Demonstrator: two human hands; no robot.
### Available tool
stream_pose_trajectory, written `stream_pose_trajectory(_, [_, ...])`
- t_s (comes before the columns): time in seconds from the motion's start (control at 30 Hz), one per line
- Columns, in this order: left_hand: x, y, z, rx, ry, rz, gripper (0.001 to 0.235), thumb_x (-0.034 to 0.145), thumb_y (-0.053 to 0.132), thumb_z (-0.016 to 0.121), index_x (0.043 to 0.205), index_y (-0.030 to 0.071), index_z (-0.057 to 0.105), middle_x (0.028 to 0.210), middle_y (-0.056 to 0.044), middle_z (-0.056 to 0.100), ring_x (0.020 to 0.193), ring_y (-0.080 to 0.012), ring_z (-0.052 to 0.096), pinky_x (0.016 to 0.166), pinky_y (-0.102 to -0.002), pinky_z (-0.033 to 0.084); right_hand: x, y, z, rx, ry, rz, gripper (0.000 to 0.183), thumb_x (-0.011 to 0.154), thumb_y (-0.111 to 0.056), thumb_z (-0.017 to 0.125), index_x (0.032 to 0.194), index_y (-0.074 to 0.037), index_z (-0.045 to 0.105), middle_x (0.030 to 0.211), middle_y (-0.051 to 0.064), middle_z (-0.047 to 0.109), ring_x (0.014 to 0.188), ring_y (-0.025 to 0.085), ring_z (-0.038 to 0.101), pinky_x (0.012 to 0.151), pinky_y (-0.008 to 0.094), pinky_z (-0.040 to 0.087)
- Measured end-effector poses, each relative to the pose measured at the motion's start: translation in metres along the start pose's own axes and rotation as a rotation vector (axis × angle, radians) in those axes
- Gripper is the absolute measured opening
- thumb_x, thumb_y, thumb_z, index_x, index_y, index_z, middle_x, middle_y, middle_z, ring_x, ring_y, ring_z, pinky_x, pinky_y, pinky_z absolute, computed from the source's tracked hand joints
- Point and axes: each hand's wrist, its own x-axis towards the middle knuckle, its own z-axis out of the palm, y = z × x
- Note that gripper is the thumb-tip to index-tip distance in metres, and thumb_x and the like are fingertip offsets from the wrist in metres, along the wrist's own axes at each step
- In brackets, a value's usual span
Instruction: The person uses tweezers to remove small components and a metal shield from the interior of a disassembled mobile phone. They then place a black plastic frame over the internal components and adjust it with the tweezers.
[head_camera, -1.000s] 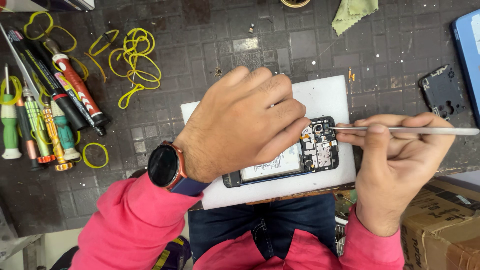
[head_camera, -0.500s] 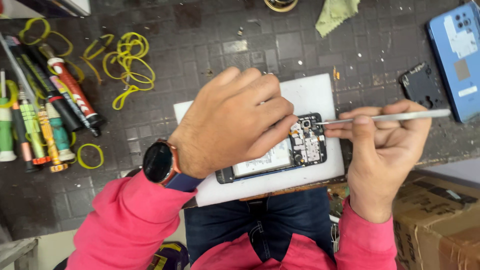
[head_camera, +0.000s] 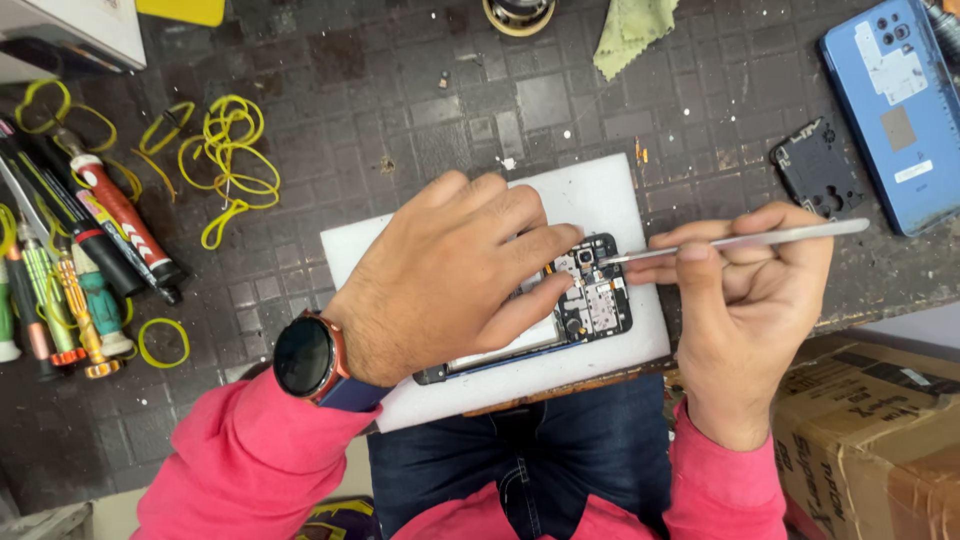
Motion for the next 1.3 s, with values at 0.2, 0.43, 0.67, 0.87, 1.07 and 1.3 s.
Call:
stream_pose_trajectory(0.2, [0.000, -0.002, 0.003, 0.000, -0.024, -0.010, 0.028, 0.096, 0.029, 0.074, 0.116, 0.009, 0.073, 0.093, -0.003, 0.058, 0.088, -0.0224, 0.056, 0.076, -0.037, 0.041, -0.004, 0.001, -0.001, -0.069, -0.041, -0.005, 0.030, 0.115, 0.007, 0.061, 0.123, -0.003, 0.034, 0.104, 0.024, 0.071, 0.090, 0.023, 0.075, 0.084, 0.030, 0.064])
stream_pose_trajectory(0.43, [-0.001, -0.003, 0.002, -0.014, -0.008, -0.016, 0.029, 0.096, 0.033, 0.074, 0.113, 0.010, 0.073, 0.094, -0.004, 0.057, 0.089, -0.0234, 0.056, 0.078, -0.038, 0.041, -0.004, -0.007, 0.011, -0.169, -0.002, -0.035, 0.032, 0.111, 0.007, 0.061, 0.121, -0.004, 0.033, 0.104, 0.026, 0.071, 0.090, 0.022, 0.073, 0.083, 0.028, 0.062])
stream_pose_trajectory(0.67, [-0.003, -0.004, 0.006, 0.008, -0.022, -0.018, 0.030, 0.095, 0.035, 0.074, 0.110, 0.009, 0.072, 0.094, -0.004, 0.058, 0.090, -0.0236, 0.057, 0.077, -0.038, 0.041, -0.008, -0.008, 0.012, -0.187, -0.006, -0.060, 0.033, 0.112, 0.007, 0.061, 0.122, -0.004, 0.032, 0.104, 0.026, 0.070, 0.093, 0.024, 0.075, 0.085, 0.029, 0.064])
stream_pose_trajectory(0.87, [-0.006, -0.004, 0.007, -0.019, -0.023, -0.022, 0.031, 0.094, 0.034, 0.074, 0.111, 0.009, 0.072, 0.094, -0.004, 0.057, 0.091, -0.0227, 0.057, 0.078, -0.037, 0.042, -0.011, -0.007, 0.013, -0.228, 0.000, -0.069, 0.032, 0.114, 0.006, 0.061, 0.122, -0.004, 0.031, 0.105, 0.027, 0.070, 0.093, 0.024, 0.075, 0.085, 0.029, 0.063])
stream_pose_trajectory(1.07, [-0.003, -0.003, 0.006, -0.039, -0.025, -0.021, 0.031, 0.092, 0.034, 0.074, 0.110, 0.008, 0.072, 0.094, -0.004, 0.058, 0.090, -0.0231, 0.058, 0.078, -0.037, 0.042, -0.010, -0.005, 0.015, -0.207, 0.034, -0.063, 0.034, 0.110, 0.006, 0.061, 0.124, -0.006, 0.032, 0.102, 0.027, 0.070, 0.090, 0.024, 0.074, 0.083, 0.029, 0.063])
stream_pose_trajectory(1.3, [-0.006, -0.009, 0.006, -0.078, -0.020, -0.045, 0.025, 0.097, 0.033, 0.072, 0.108, 0.011, 0.073, 0.094, -0.004, 0.060, 0.091, -0.0229, 0.061, 0.079, -0.037, 0.045, -0.015, 0.003, 0.006, -0.180, -0.033, -0.110, 0.031, 0.117, 0.005, 0.060, 0.124, -0.005, 0.032, 0.105, 0.027, 0.071, 0.094, 0.025, 0.075, 0.086, 0.030, 0.063])
